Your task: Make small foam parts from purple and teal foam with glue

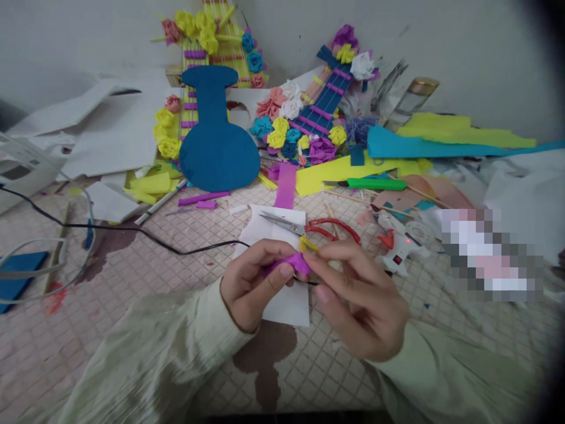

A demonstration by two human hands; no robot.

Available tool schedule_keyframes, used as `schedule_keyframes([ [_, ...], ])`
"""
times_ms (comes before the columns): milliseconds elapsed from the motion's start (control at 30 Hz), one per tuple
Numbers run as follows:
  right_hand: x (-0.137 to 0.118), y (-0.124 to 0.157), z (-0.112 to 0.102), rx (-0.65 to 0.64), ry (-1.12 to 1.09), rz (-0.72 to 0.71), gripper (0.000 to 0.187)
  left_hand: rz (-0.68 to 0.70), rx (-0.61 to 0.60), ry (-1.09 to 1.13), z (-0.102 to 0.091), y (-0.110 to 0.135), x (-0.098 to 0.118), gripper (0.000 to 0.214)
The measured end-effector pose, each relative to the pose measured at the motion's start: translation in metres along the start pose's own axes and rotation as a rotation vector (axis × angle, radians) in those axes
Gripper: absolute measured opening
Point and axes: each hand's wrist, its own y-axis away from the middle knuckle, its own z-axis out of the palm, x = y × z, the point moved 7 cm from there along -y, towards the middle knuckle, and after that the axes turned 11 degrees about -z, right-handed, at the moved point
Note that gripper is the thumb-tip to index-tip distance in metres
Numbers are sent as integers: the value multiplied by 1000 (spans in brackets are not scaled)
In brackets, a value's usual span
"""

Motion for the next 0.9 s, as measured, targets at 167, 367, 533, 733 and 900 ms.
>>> schedule_keyframes([
  [167,-6,-4,2,-31,95,-112,56,-17,8,-32,-1,1,-1,10],
  [367,8,5,1,-11,-222,174,43,63,-34,-99,1,8,4,16],
  [533,13,9,-1,64,-300,246,35,155,58,-187,-3,9,5,15],
  [733,20,11,4,77,-444,362,30,318,63,-256,-3,6,11,14],
  [900,15,7,1,79,-389,306,33,388,10,-266,0,7,15,18],
])
